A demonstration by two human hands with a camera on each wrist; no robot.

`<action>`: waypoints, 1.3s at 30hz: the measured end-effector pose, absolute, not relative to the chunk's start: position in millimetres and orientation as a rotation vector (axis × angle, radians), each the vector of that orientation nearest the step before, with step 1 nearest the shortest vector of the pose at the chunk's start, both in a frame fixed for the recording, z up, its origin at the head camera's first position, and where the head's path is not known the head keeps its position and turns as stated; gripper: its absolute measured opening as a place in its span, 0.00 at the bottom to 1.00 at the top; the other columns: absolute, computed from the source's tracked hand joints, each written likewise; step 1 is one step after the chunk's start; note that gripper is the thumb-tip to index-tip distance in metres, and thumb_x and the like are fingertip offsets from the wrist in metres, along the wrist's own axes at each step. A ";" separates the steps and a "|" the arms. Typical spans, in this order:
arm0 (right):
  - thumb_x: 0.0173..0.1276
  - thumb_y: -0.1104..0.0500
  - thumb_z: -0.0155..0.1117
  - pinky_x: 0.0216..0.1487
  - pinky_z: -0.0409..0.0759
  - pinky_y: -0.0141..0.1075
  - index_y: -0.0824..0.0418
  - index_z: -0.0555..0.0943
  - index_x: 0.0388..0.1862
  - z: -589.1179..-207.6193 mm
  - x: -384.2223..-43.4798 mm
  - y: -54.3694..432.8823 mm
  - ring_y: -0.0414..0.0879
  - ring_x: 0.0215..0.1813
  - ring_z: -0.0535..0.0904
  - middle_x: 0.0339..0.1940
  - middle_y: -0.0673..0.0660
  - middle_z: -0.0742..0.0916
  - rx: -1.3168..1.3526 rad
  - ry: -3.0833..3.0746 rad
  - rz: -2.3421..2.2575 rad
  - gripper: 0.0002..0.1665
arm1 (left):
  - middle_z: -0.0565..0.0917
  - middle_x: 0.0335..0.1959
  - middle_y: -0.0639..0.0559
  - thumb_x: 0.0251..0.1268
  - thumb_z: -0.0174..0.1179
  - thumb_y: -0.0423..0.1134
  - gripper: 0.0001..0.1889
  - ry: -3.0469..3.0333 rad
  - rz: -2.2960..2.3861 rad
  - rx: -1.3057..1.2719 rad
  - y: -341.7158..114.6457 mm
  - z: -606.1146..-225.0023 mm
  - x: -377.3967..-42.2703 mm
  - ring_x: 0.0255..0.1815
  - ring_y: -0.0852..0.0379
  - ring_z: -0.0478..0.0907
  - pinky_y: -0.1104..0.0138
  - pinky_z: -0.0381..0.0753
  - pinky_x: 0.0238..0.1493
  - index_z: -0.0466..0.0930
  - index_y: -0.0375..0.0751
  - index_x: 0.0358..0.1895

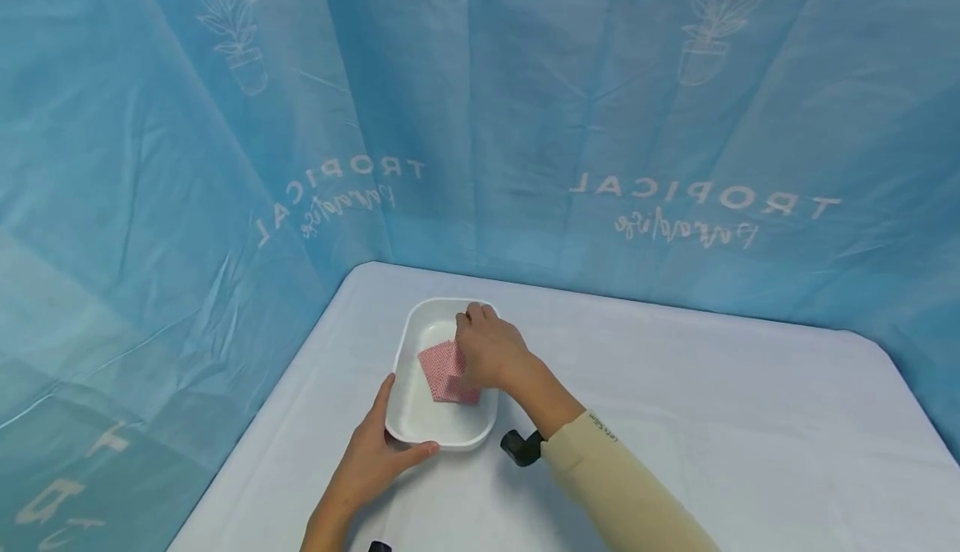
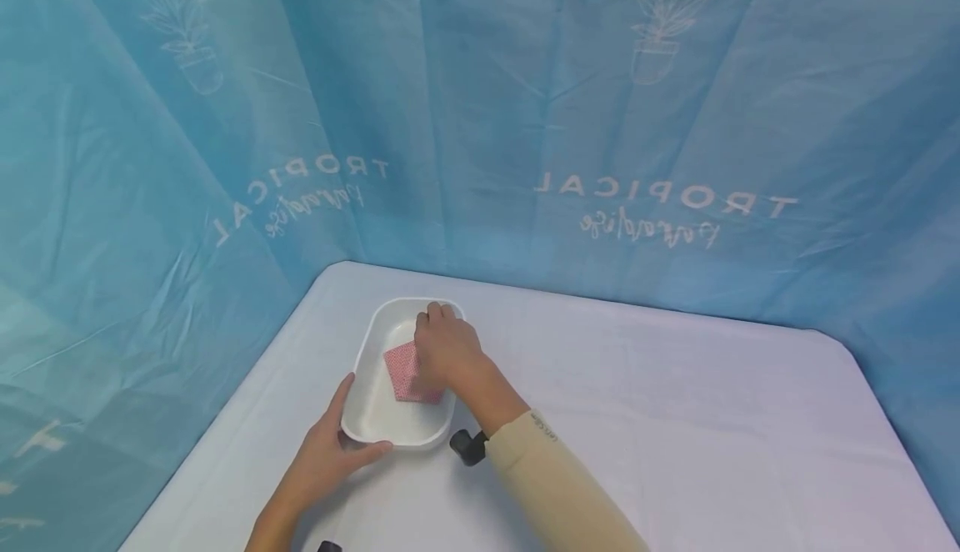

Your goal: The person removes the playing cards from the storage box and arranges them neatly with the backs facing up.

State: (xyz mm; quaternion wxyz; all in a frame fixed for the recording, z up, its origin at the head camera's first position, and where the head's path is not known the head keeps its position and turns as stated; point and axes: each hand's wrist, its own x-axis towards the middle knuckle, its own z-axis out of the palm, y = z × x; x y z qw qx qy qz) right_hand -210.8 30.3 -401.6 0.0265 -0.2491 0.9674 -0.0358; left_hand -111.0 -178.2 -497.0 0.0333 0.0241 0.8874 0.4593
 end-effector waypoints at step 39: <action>0.44 0.51 0.78 0.45 0.80 0.43 0.64 0.68 0.67 -388.3 -228.0 92.4 0.51 0.60 0.67 0.58 0.57 0.73 -0.706 2.948 -0.225 0.51 | 0.62 0.71 0.46 0.39 0.76 0.60 0.63 2.698 1.464 0.057 -180.0 -497.3 -111.5 0.67 0.50 0.64 0.48 0.65 0.63 0.42 0.55 0.78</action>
